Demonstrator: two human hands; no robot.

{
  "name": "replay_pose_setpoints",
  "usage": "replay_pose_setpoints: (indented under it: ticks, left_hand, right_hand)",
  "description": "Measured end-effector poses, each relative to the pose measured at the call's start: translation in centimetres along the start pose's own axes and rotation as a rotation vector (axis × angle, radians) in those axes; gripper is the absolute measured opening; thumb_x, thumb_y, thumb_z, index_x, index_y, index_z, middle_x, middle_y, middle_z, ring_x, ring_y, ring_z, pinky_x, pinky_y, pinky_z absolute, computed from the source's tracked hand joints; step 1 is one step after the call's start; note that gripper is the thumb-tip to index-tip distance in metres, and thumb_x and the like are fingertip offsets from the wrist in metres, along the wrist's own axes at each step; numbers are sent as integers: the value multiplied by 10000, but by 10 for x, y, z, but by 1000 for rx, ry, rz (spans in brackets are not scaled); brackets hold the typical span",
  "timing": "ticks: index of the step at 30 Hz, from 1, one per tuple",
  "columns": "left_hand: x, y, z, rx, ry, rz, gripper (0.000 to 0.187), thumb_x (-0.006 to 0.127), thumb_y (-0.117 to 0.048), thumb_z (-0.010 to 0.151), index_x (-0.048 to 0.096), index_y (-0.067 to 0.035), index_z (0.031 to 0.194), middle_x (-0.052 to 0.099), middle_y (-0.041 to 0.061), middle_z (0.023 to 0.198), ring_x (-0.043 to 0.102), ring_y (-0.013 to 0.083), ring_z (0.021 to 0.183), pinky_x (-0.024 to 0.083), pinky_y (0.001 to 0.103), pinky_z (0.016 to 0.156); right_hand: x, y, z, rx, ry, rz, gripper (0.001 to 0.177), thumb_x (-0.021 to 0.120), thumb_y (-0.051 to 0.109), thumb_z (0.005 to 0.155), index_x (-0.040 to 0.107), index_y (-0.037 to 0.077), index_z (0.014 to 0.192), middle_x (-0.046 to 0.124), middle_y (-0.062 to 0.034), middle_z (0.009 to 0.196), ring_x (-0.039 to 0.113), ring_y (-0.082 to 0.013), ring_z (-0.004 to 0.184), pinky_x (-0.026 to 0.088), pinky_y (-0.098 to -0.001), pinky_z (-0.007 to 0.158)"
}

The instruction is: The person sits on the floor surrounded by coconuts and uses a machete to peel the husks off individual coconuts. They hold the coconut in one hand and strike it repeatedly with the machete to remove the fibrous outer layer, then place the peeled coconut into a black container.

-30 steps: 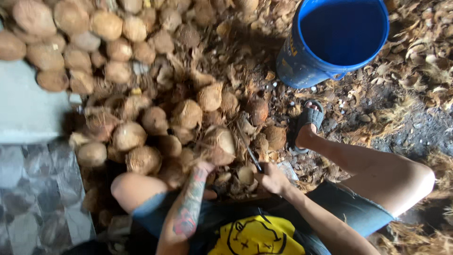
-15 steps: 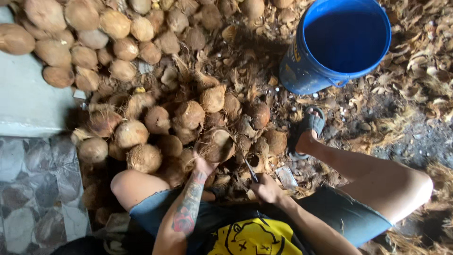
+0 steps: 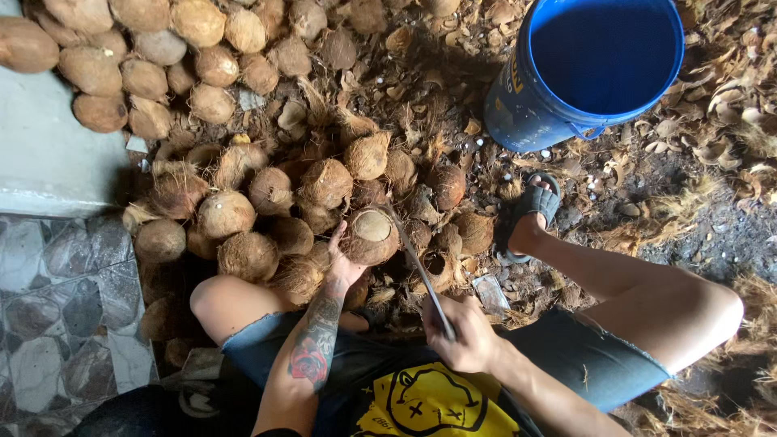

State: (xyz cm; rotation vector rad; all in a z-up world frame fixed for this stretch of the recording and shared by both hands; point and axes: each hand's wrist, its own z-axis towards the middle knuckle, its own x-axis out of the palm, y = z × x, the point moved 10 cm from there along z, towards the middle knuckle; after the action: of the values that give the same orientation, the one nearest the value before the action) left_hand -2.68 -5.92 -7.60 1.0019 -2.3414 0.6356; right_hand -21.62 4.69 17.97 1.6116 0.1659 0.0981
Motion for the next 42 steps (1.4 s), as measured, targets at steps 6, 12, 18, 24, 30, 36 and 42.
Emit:
replay_pose_setpoints:
  ticks: [6, 12, 18, 24, 30, 36, 42]
  left_hand:
    - [0, 7, 9, -25, -70, 85, 783, 884, -523, 724, 695, -41, 1312, 728, 212, 1305, 687, 425, 1202, 500, 641, 1070]
    - [-3, 11, -2, -39, -41, -122, 597, 758, -417, 899, 696, 7, 1315, 705, 212, 1366, 661, 422, 1269, 467, 590, 1193]
    - [16, 6, -6, -98, -12, 86, 781, 797, -573, 812, 665, -61, 1387, 681, 205, 1396, 628, 448, 1277, 419, 679, 1119]
    - [-10, -6, 11, -127, -82, 44, 650, 802, -496, 853, 687, -48, 1309, 700, 224, 1349, 659, 473, 1223, 469, 700, 1068]
    - [-15, 19, 10, -136, -19, -107, 585, 770, -479, 840, 745, -90, 1277, 732, 189, 1320, 675, 409, 1247, 453, 633, 1153]
    - [-12, 7, 10, -80, -37, 57, 717, 763, -558, 853, 689, -61, 1365, 693, 199, 1382, 657, 435, 1238, 468, 639, 1087]
    - [-1, 4, -9, -42, -114, 17, 531, 761, -414, 901, 723, -42, 1278, 743, 154, 1328, 721, 398, 1142, 516, 552, 1134]
  right_hand:
    - [0, -44, 7, -405, -22, -211, 149, 577, 120, 913, 663, 33, 829, 550, -72, 533, 560, -237, 381, 493, -315, 401]
    - [10, -54, -41, -803, -3, -807, 287, 360, 203, 1076, 624, 122, 1151, 456, -170, 834, 522, -378, 664, 461, -450, 491]
    - [-19, -57, 3, 49, -100, -209, 91, 735, 162, 736, 658, 114, 726, 610, -74, 473, 657, -296, 417, 475, -358, 412]
    - [-12, -108, 3, 22, 7, -423, 329, 691, 302, 707, 700, 97, 965, 671, -162, 621, 706, -435, 559, 504, -527, 490]
    - [-16, -121, -8, 395, 65, -189, 351, 654, 387, 756, 667, 58, 635, 586, -149, 425, 648, -368, 461, 470, -483, 495]
    - [-25, -34, 8, -246, -169, -112, 59, 647, 84, 776, 687, 119, 800, 673, -70, 586, 658, -257, 442, 495, -339, 428]
    - [-6, -119, 6, 551, 149, -359, 342, 637, 399, 818, 616, 94, 664, 618, -155, 550, 618, -323, 536, 464, -448, 584]
